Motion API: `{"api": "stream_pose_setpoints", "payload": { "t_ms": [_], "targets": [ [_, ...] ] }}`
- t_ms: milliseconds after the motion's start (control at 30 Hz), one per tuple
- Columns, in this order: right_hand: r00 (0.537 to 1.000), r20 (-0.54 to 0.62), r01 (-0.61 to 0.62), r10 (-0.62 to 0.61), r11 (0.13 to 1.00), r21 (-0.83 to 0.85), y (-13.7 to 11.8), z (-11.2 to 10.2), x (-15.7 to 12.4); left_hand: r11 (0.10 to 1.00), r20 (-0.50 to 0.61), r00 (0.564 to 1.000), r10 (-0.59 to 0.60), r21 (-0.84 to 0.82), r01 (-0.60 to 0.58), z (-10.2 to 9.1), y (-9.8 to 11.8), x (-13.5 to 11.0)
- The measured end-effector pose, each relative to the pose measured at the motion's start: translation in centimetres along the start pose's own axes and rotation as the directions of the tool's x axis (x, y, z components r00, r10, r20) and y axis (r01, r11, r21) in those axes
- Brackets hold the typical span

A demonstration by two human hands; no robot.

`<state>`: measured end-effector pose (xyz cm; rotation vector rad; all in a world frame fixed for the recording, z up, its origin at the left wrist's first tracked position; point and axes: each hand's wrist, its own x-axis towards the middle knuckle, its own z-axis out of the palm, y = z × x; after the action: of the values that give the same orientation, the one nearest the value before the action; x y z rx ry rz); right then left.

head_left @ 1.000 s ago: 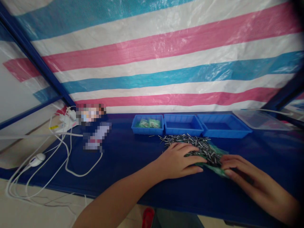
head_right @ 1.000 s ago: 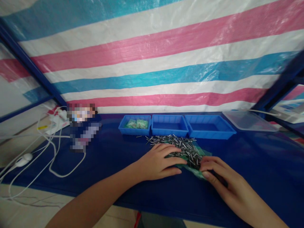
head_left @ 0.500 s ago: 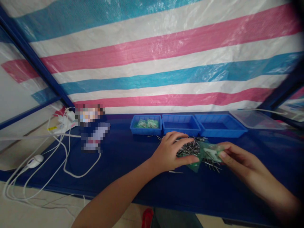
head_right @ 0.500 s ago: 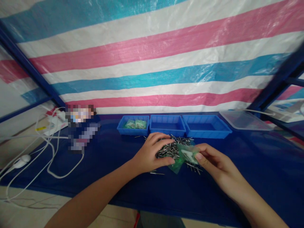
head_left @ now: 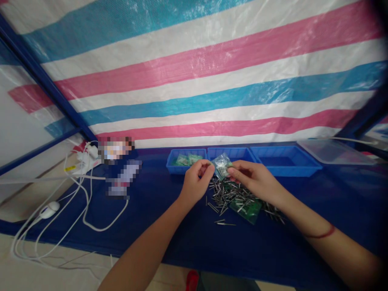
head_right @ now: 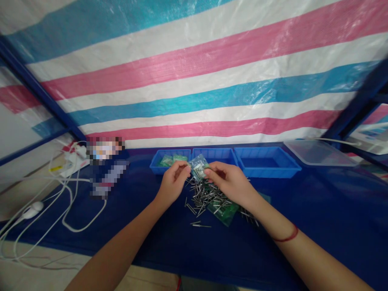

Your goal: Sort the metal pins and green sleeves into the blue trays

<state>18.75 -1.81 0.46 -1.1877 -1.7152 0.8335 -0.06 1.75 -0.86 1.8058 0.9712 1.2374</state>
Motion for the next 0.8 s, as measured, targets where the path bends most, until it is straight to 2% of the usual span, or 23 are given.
{"api": "stream_pose_setpoints", "payload": {
  "t_ms": [133, 367, 500, 633, 700, 800],
  "targets": [
    [1.000, 0.020, -0.018, 0.018, 1.000, -0.014, 0.8, -0.5, -0.9, 1.000, 0.087, 0.996, -0.005, 0.009, 0.004, 0.0, -0.4, 0.0],
    [0.992, 0.055, -0.119, 0.112, 0.982, 0.145, 0.7, -1.2, -1.1, 0.995, 0.084, 0.995, -0.049, -0.079, 0.056, 0.4, -0.4, 0.0],
    [0.990, 0.004, -0.139, 0.139, 0.982, 0.126, 0.9, -1.2, -1.0, 0.993, 0.117, 0.991, -0.068, -0.083, 0.078, 0.5, -0.4, 0.0],
    [0.975, -0.045, -0.211, 0.219, 0.968, 0.137, 1.0, -1.3, -1.0, 0.994, 0.112, 0.992, -0.060, -0.084, 0.069, 0.4, -0.6, 0.0],
    [0.975, -0.055, -0.207, 0.215, 0.970, 0.130, 0.9, -1.3, -1.0, 0.994, 0.128, 0.990, -0.062, -0.085, 0.073, 0.4, -0.7, -0.1],
    [0.987, -0.084, -0.130, 0.136, 0.989, 0.072, 0.9, -1.2, -1.1, 0.992, 0.158, 0.984, -0.081, -0.080, 0.094, 0.5, -0.9, -0.1]
  ]
}}
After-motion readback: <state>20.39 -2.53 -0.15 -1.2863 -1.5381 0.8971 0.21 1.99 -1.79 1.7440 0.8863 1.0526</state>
